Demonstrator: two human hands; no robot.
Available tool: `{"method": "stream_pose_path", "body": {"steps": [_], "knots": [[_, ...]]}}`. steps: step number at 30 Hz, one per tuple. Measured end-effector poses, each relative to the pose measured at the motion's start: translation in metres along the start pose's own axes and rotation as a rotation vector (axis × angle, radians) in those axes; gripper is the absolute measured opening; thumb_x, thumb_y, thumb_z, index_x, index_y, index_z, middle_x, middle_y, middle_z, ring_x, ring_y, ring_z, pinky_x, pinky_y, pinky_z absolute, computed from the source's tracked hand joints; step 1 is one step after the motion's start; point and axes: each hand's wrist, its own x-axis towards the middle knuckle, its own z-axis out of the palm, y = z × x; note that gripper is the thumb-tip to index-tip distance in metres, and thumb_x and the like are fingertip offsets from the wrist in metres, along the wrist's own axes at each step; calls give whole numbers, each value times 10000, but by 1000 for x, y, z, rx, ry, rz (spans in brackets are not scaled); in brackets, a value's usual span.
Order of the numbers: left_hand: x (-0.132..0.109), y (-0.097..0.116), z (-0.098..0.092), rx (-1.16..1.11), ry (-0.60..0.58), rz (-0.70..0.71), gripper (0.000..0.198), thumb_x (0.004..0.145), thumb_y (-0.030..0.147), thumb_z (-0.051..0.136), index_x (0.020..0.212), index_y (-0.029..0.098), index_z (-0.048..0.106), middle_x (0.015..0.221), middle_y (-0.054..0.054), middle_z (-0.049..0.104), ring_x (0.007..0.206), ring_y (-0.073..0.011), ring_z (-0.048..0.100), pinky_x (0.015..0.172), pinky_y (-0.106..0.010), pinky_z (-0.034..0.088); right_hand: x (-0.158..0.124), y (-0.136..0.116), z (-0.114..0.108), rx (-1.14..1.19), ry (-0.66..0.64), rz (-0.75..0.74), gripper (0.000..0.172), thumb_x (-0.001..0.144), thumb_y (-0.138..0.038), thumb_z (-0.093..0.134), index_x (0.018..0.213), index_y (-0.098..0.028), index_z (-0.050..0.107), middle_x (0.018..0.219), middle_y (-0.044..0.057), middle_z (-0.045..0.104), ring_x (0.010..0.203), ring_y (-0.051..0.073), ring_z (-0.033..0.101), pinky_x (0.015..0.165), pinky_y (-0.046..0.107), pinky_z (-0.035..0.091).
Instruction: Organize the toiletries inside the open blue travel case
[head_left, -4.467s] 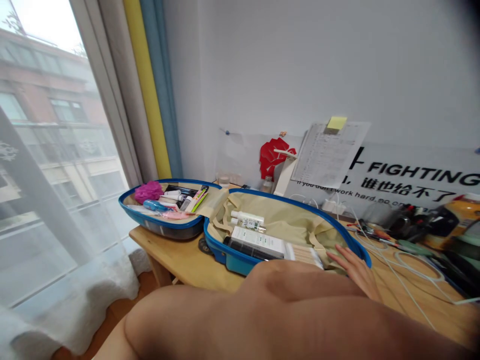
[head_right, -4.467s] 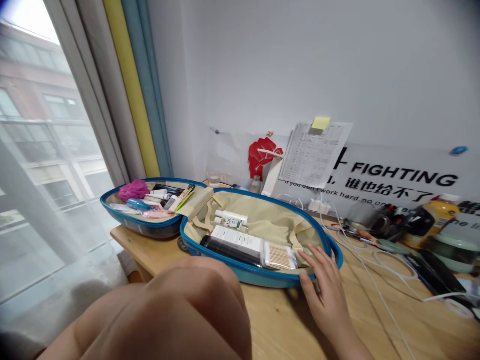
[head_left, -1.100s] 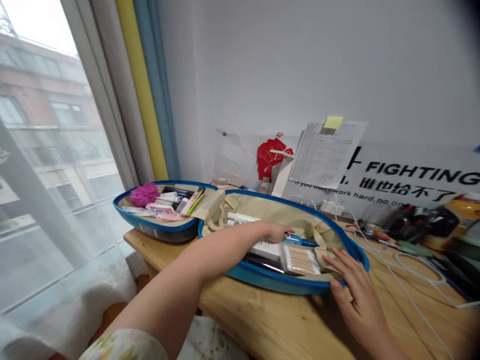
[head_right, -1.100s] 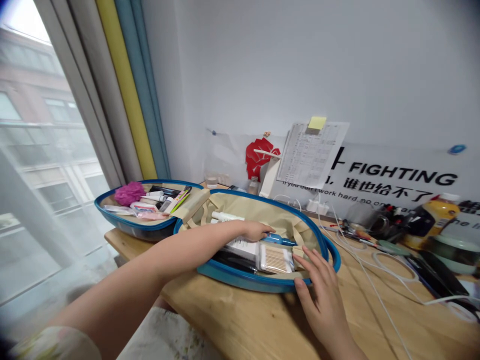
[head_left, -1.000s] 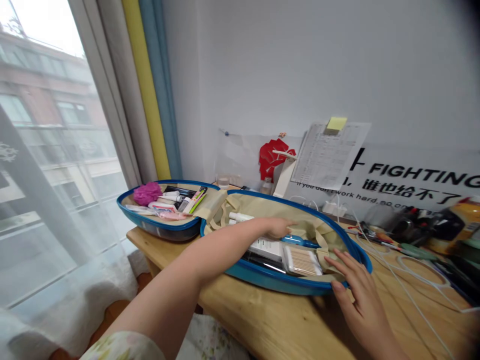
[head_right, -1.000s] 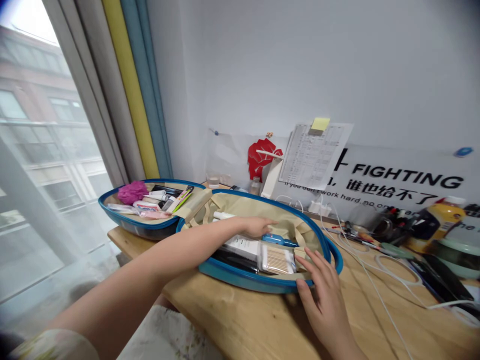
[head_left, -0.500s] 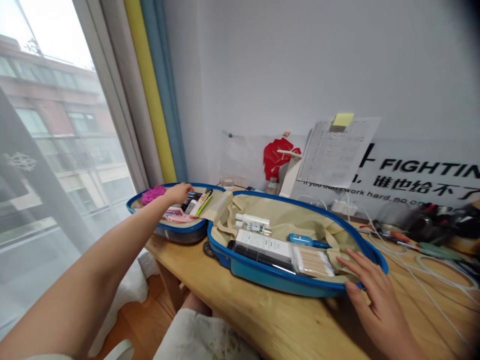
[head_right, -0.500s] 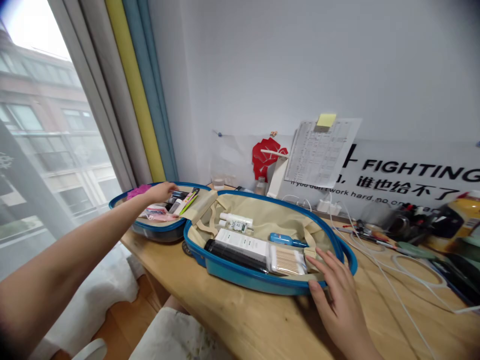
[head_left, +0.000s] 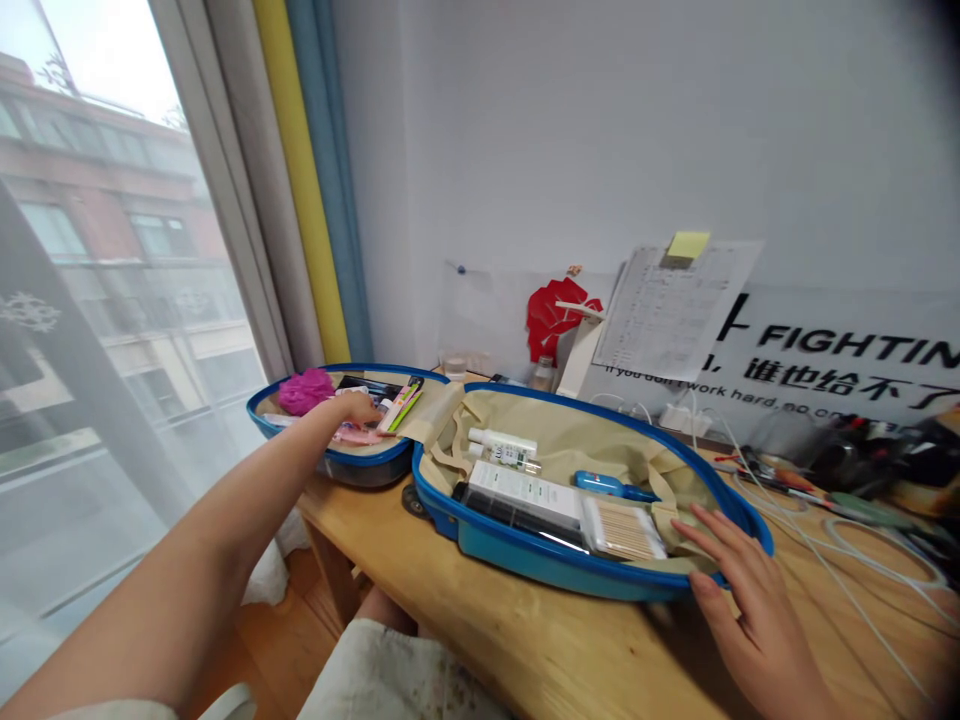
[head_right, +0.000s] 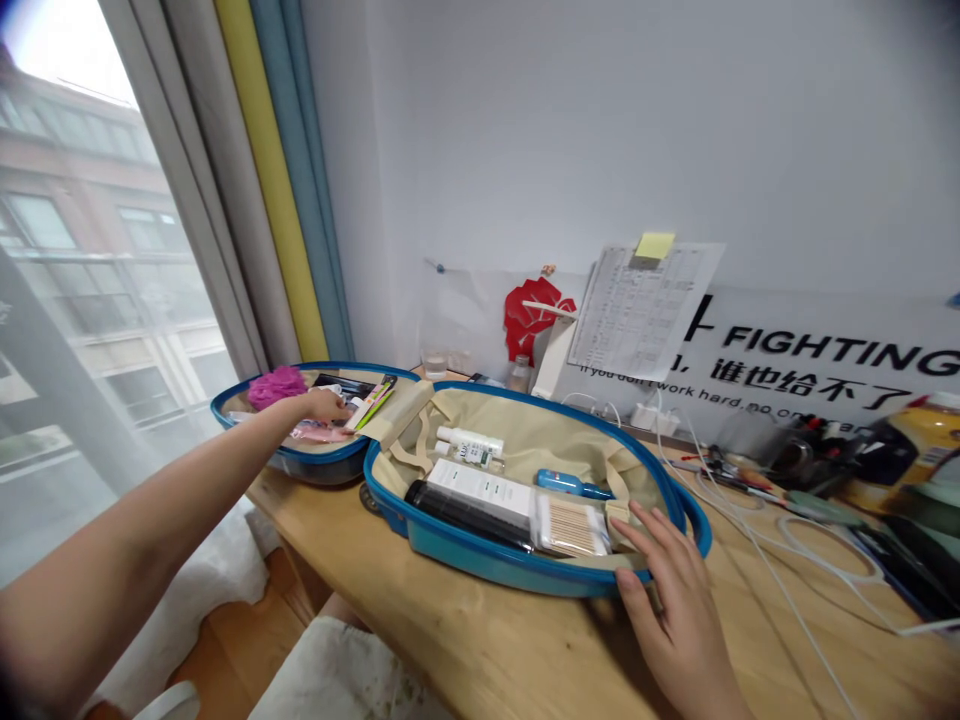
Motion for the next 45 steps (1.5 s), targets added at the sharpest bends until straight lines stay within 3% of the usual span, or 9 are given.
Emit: {"method": "stream_pose_path", "body": {"steps": [4, 9, 13, 17, 22, 28, 39, 42, 45], "knots": [[-3, 0, -2, -19, 45, -21, 302, 718, 469, 579, 696, 180, 665, 745, -81, 717, 849, -259, 657, 746, -276, 460, 1, -1, 0, 0, 13, 0, 355, 911, -365, 382, 1210, -235, 520, 1297, 109, 529, 1236, 309, 469, 958, 523, 423], [-4, 17, -20, -113, 213, -13, 445, 886, 426, 392, 1173, 118, 539, 1119, -134, 662, 981, -235, 629, 776, -268, 463, 1, 0, 2, 2, 30, -2, 363, 910, -371, 385, 1221, -245, 522, 1303, 99, 533, 1228, 303, 480, 965, 519, 417], [-17, 68, -36, -257, 351, 298, 447, 916, 421, 375, 1276, 164, 433, 1257, -96, 586, 1084, -195, 574, 882, -248, 428, 0, 0, 3, 6, 35, 4, 361, 910, -380, 376, 1205, -243, 535, 1299, 99, 538, 1226, 301, 483, 965, 520, 417], [-39, 131, -33, -200, 151, 774, 375, 873, 370, 478, 1203, 195, 512, 1201, -65, 614, 1043, -184, 578, 881, -240, 421, 0, 0, 2, 17, 27, 22, 371, 908, -388, 373, 1206, -242, 539, 1301, 100, 539, 1236, 300, 477, 990, 536, 396], [-48, 174, -7, 2, -139, 804, 378, 821, 349, 554, 1173, 211, 567, 1158, -65, 642, 997, -192, 599, 828, -245, 436, 0, 1, 1, 13, 11, 24, 374, 907, -402, 371, 1204, -248, 538, 1298, 99, 537, 1241, 299, 471, 959, 528, 424], [-41, 176, 9, -16, -219, 818, 376, 839, 360, 537, 1177, 205, 600, 1169, -68, 653, 1017, -189, 603, 840, -244, 440, -2, 2, 3, 0, 19, 15, 366, 912, -392, 372, 1206, -244, 532, 1303, 101, 534, 1244, 299, 469, 974, 530, 406], [-48, 174, 8, -109, -191, 808, 368, 894, 324, 435, 1175, 184, 626, 1170, -58, 660, 1034, -176, 604, 894, -242, 435, 1, 3, 1, -18, 20, -20, 367, 908, -375, 385, 1214, -233, 530, 1303, 105, 533, 1221, 307, 486, 959, 533, 418], [-49, 172, -3, -209, -52, 791, 372, 913, 307, 394, 1196, 197, 609, 1231, -42, 627, 1090, -164, 575, 936, -233, 413, 0, 3, 1, -19, 14, -15, 372, 908, -378, 379, 1220, -237, 525, 1307, 105, 531, 1234, 308, 477, 963, 531, 417], [-39, 155, -20, -353, 251, 573, 387, 939, 270, 322, 1241, 248, 562, 1283, 5, 590, 1142, -120, 542, 967, -194, 386, 0, 2, 1, -14, 28, -21, 359, 913, -370, 374, 1213, -239, 522, 1305, 105, 532, 1240, 299, 474, 952, 511, 431]]}}
